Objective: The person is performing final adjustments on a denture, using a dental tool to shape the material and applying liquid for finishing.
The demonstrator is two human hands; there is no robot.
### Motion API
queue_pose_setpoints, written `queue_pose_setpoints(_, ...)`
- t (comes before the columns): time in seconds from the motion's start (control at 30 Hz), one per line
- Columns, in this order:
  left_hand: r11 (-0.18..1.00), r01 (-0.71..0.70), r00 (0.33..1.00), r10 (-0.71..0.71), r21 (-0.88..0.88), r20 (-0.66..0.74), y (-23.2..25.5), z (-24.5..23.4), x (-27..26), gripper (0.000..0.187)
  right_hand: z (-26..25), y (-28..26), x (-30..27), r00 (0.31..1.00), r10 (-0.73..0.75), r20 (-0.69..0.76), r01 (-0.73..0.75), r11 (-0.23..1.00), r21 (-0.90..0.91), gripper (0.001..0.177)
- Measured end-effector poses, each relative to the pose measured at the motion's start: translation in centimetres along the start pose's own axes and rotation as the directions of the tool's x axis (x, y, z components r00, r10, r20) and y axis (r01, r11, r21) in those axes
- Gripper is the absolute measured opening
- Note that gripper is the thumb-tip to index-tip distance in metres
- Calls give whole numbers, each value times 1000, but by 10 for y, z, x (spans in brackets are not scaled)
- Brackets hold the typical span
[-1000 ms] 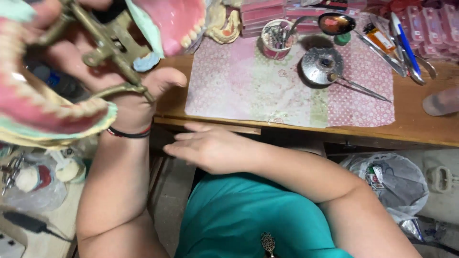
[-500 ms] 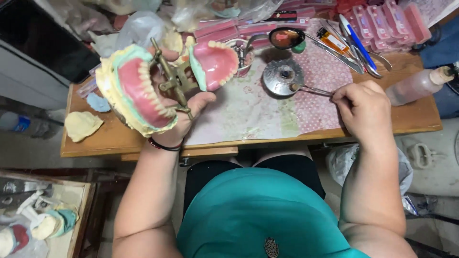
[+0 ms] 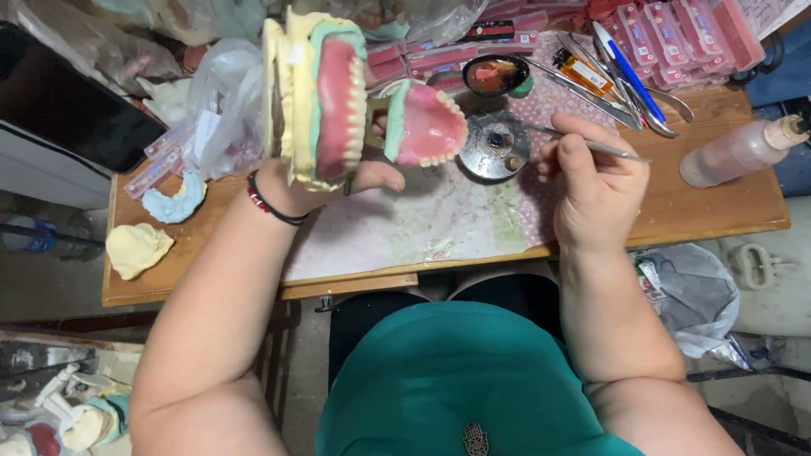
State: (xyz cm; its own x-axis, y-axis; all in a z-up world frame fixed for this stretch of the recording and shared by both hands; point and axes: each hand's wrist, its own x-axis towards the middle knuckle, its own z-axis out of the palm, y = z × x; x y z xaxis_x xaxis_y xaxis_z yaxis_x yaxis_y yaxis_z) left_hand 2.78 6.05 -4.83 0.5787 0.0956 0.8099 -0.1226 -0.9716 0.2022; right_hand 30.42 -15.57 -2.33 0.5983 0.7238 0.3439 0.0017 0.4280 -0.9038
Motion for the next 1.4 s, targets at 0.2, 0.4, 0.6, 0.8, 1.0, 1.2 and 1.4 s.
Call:
queue_pose_setpoints(0.2,991,78,995,-85,-110,-60,21,9,12,101,2,7,3,969,234,-79,-227,970,88,25)
queue_pose_setpoints(0.4,992,54,998,-56,-110,-17,12,4,-1,105,-6,24,5,981,178,-74,-172,982,82,33)
queue_pose_setpoints(0.6,994,50,999,-48,-102,25,8,2,-23,109,8,2,2,960,238,-146,-232,971,60,32)
queue_pose_setpoints(0.8,994,37,996,-28,-107,82,8,4,-36,114,7,4,1,959,236,-155,-232,972,46,32)
queue_pose_setpoints(1.0,994,11,991,4,-109,134,11,7,-33,119,6,4,2,967,221,-127,-216,975,51,31)
queue_pose_setpoints(1.2,993,-28,982,48,-111,183,13,9,-27,124,7,2,1,962,232,-145,-225,972,66,31)
queue_pose_setpoints(1.4,985,-1,978,37,-175,203,18,6,-16,126,7,2,1,963,231,-138,-222,972,78,30)
